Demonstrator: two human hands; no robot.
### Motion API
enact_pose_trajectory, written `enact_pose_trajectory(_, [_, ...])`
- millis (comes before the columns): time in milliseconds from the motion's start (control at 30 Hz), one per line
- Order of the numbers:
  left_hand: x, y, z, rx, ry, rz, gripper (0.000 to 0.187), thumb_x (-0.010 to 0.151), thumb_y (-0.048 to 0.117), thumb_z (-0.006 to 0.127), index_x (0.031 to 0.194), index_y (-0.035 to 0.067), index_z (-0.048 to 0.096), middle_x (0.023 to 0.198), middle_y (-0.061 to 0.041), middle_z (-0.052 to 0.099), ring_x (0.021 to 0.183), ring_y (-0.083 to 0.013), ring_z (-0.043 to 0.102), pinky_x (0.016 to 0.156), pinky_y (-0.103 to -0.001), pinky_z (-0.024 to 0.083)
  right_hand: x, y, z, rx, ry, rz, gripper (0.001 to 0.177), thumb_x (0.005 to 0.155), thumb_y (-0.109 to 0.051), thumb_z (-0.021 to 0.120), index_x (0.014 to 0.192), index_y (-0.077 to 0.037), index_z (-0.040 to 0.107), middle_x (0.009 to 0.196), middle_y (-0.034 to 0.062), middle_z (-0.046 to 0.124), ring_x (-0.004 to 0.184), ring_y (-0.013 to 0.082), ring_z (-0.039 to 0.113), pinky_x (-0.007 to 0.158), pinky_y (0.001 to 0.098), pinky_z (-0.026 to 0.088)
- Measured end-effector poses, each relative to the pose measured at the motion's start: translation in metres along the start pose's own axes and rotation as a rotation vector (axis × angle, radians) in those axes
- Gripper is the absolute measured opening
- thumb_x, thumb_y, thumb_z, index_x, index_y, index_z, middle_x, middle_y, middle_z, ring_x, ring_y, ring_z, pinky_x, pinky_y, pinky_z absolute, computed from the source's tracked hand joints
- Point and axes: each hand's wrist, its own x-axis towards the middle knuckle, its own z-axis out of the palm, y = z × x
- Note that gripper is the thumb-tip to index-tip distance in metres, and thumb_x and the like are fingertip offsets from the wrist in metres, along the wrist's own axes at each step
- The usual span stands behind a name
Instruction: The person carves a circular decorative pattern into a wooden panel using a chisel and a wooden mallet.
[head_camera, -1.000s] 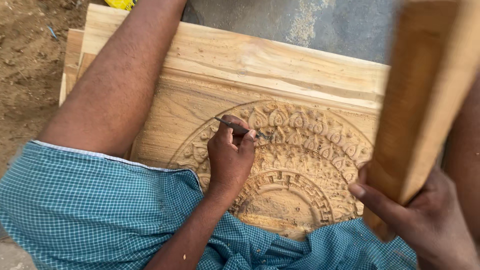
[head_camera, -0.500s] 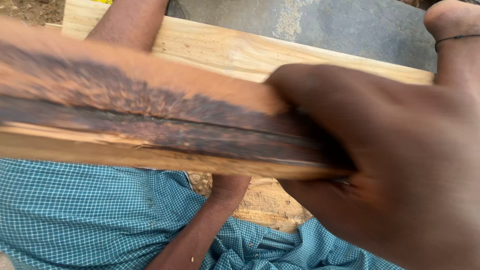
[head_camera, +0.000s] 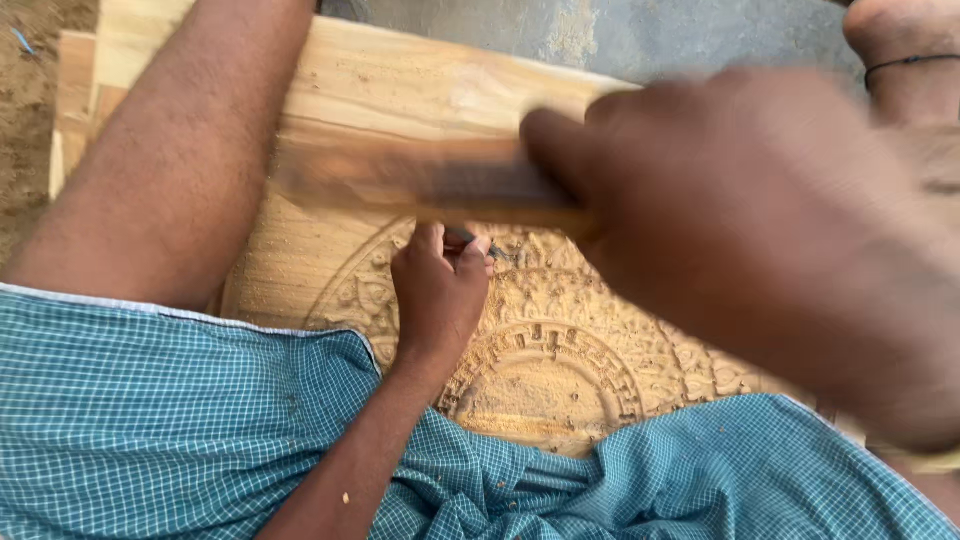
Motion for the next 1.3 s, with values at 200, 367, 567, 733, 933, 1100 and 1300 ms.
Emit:
enact_pose_trajectory(200, [0.003,0.01,-0.004,-0.131,-0.067,0.004,0.014,0.093,0.0,0.064,0.104,0.005,0.056,0.088,-0.009,0.072,0.074,-0.0143,0.078,0.063,-0.028,0.065,0.012,0.0,0.001,0.116,0.0,-0.025,0.03,0.097,-0.021,0.068,0.125,-0.01,0.063,0.08,0.0127,0.071,0.062,0.023,0.068,0.051,0.0371,0.058])
enact_pose_trajectory(367, [0.005,0.008,-0.006,-0.103,-0.122,-0.005,0.015,0.091,0.001,0.067,0.103,0.004,0.058,0.087,-0.008,0.071,0.074,-0.0151,0.076,0.062,-0.028,0.065,0.016,0.003,0.002,0.25,0.247,-0.129,0.018,0.088,-0.014,0.079,0.104,-0.008,0.075,0.071,0.0123,0.069,0.053,0.0241,0.065,0.048,0.0395,0.052])
enact_pose_trajectory(567, [0.023,0.014,-0.012,-0.153,-0.245,-0.051,0.016,0.093,-0.001,0.062,0.107,0.006,0.059,0.093,-0.008,0.07,0.079,-0.0144,0.078,0.066,-0.026,0.066,0.018,0.018,0.027,0.033,0.037,0.104,0.026,0.089,-0.024,0.081,0.112,-0.014,0.073,0.068,0.0126,0.07,0.053,0.0256,0.068,0.051,0.0402,0.056])
enact_pose_trajectory(733, [0.017,0.016,-0.009,0.014,-0.24,0.036,0.013,0.095,0.003,0.064,0.106,0.01,0.06,0.092,-0.007,0.071,0.078,-0.0147,0.076,0.065,-0.027,0.066,0.021,0.052,0.072,0.223,-0.019,0.182,0.046,0.085,-0.038,0.087,0.119,-0.012,0.072,0.076,0.0136,0.073,0.059,0.0267,0.071,0.057,0.0408,0.058])
enact_pose_trajectory(933, [0.019,0.014,-0.008,0.101,-0.272,0.18,0.011,0.093,0.002,0.067,0.099,0.008,0.061,0.091,-0.008,0.071,0.085,-0.0161,0.075,0.072,-0.033,0.064,0.006,0.06,0.086,0.632,0.364,0.122,0.051,0.094,-0.046,0.078,0.126,-0.008,0.065,0.095,0.0142,0.07,0.079,0.0248,0.072,0.067,0.0417,0.061])
enact_pose_trajectory(1100, [0.023,0.025,-0.008,0.153,-0.311,0.322,0.015,0.091,0.002,0.069,0.103,0.009,0.062,0.091,-0.005,0.071,0.089,-0.0132,0.072,0.08,-0.034,0.062,-0.007,0.054,0.083,-0.134,-0.068,0.178,0.056,0.083,-0.051,0.082,0.131,-0.024,0.068,0.091,0.0077,0.078,0.068,0.0251,0.074,0.061,0.0411,0.061])
enact_pose_trajectory(1300, [0.026,0.027,-0.009,0.221,-0.369,0.18,0.013,0.092,0.0,0.067,0.101,0.008,0.063,0.094,-0.008,0.07,0.085,-0.0167,0.071,0.073,-0.034,0.064,-0.028,0.072,0.127,0.365,0.252,0.134,0.055,0.09,-0.044,0.083,0.124,-0.004,0.067,0.097,0.0117,0.074,0.069,0.0225,0.071,0.06,0.0363,0.059])
